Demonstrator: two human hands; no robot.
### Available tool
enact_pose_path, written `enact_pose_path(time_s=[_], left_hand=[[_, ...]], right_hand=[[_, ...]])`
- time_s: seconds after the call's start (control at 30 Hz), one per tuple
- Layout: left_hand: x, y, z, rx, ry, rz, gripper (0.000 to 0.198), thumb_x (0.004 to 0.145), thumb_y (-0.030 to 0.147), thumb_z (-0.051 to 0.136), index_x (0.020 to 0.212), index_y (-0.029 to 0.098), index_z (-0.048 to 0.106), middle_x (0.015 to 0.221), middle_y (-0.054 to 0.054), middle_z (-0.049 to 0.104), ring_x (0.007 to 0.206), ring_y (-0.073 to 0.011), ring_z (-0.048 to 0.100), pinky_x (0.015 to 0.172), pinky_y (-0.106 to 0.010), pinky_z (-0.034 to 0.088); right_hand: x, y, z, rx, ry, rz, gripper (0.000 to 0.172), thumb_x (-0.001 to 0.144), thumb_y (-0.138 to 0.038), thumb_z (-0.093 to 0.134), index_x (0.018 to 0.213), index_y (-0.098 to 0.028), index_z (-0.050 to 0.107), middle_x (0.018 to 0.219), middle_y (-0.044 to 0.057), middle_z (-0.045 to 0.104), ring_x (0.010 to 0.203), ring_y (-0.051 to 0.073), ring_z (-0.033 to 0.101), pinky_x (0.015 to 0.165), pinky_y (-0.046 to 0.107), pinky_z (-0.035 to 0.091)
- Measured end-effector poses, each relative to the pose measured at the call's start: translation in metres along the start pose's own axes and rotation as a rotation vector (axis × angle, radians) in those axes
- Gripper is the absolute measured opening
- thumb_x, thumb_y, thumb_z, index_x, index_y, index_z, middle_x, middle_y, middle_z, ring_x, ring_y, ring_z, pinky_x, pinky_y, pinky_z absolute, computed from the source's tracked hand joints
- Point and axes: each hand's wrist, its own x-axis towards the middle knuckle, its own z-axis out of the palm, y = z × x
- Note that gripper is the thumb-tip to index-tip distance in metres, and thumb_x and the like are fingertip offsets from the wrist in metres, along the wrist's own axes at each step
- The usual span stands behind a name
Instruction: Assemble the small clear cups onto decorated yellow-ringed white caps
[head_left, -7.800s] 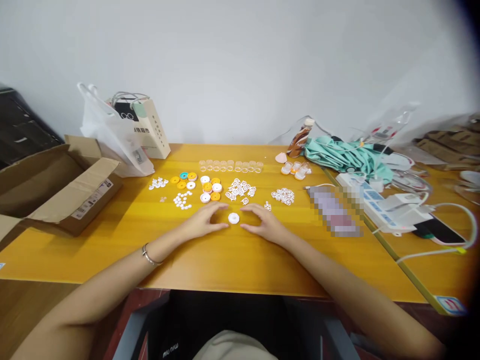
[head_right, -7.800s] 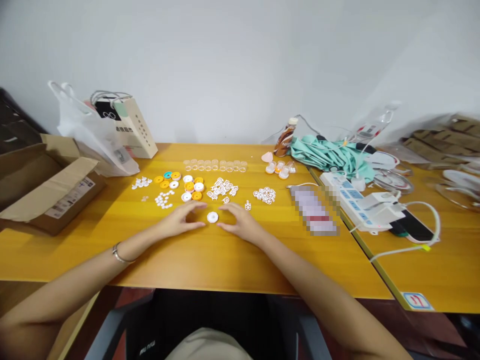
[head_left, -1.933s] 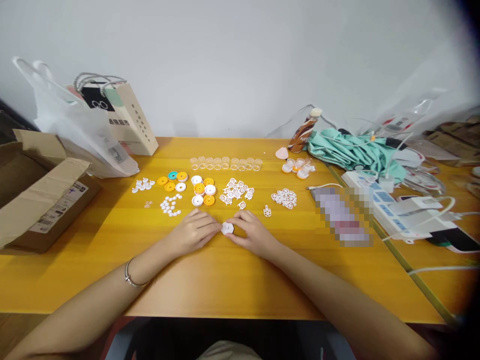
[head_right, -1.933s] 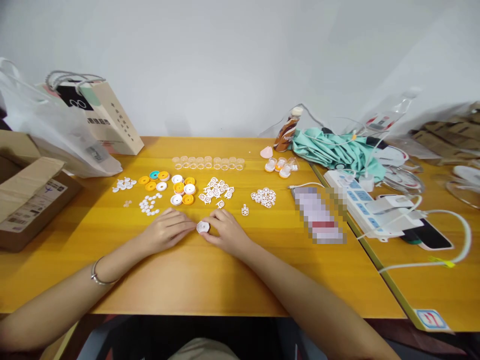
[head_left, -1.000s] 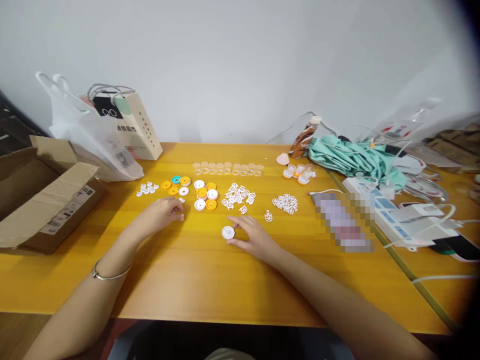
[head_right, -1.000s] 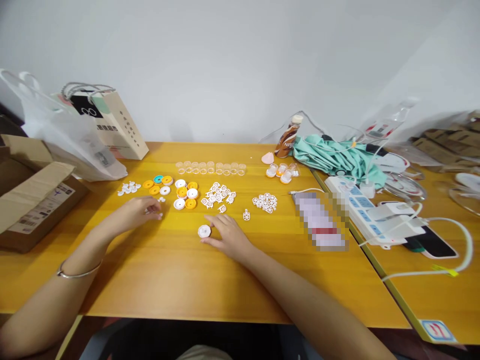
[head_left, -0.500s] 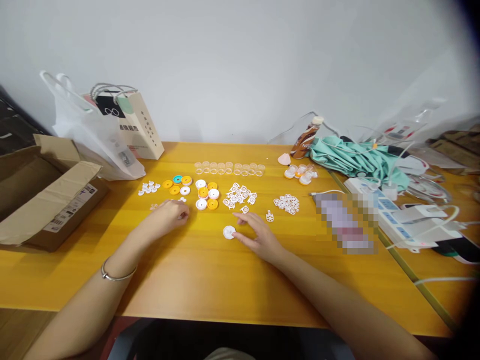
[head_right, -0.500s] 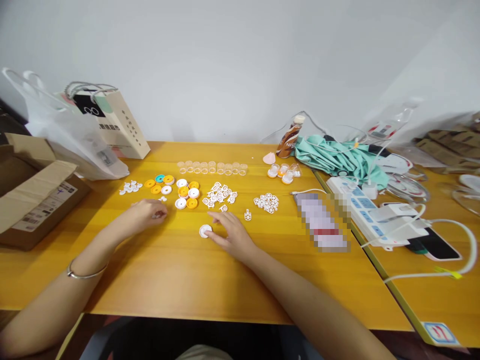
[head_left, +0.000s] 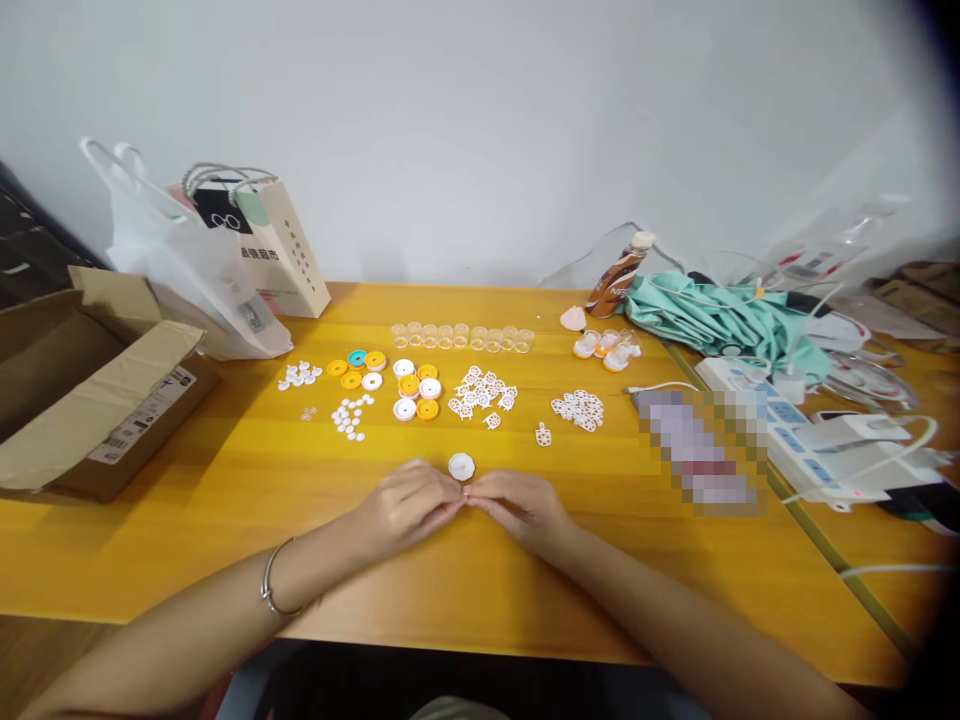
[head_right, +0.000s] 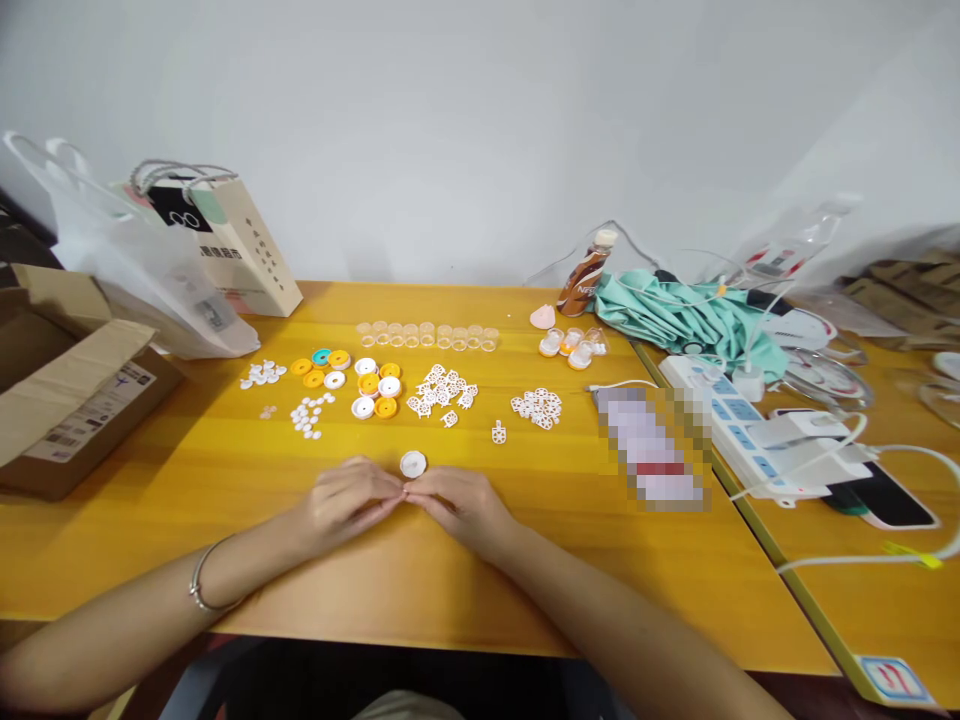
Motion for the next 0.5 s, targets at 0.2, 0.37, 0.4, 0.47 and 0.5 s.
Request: enact_pose_path(time_s=[0.2,0.37,0.4,0.47,0.5], left_hand=[[0.005,-0.015,-0.008,-0.008,-0.064,-0.245,0.03,0.081,0.03,0.061,0.107,0.017,0.054,0.096,-0.007,0.063,0.089,-0.0175,0.058,0.08,-0.033,0.047],[0.009,-0.035,-0.005,0.023,-0.184,-0.413,0.047,0.077,0.043,0.063,0.117,0.021,0.054,0.104,-0.008,0.058,0.099,-0.0221,0.052,0.087,-0.04,0.043],[0.009,-0.037,-0.003,0.012,-0.199,-0.42,0.045,0.077,0.044,0.062,0.115,0.021,0.055,0.104,-0.008,0.058,0.099,-0.0221,0.052,0.087,-0.04,0.043],[0.01,-0.038,-0.001,-0.004,-0.219,-0.425,0.038,0.078,0.043,0.061,0.11,0.022,0.059,0.102,-0.007,0.058,0.098,-0.0216,0.052,0.087,-0.039,0.042],[0.01,-0.038,0.0,-0.009,-0.223,-0.425,0.035,0.078,0.042,0.061,0.107,0.022,0.061,0.102,-0.007,0.058,0.097,-0.0212,0.053,0.086,-0.038,0.042]], right_hand=[[0.006,0.008,-0.008,-0.08,-0.01,0.083,0.012,0.086,-0.02,0.051,0.088,-0.022,0.063,0.081,0.002,0.069,0.073,0.013,0.065,0.068,0.025,0.053],[0.01,0.02,-0.009,-0.164,-0.069,0.119,0.015,0.086,-0.018,0.047,0.087,-0.021,0.062,0.081,0.004,0.068,0.073,0.015,0.063,0.068,0.028,0.053],[0.01,0.021,-0.008,-0.177,-0.075,0.099,0.015,0.086,-0.018,0.047,0.087,-0.021,0.062,0.081,0.004,0.067,0.073,0.015,0.063,0.069,0.029,0.053],[0.01,0.023,-0.006,-0.208,-0.072,0.052,0.015,0.086,-0.017,0.047,0.088,-0.021,0.062,0.082,0.005,0.067,0.074,0.015,0.063,0.069,0.029,0.053],[0.01,0.024,-0.006,-0.227,-0.068,0.03,0.015,0.086,-0.017,0.047,0.088,-0.021,0.062,0.082,0.006,0.066,0.074,0.015,0.063,0.069,0.029,0.053]])
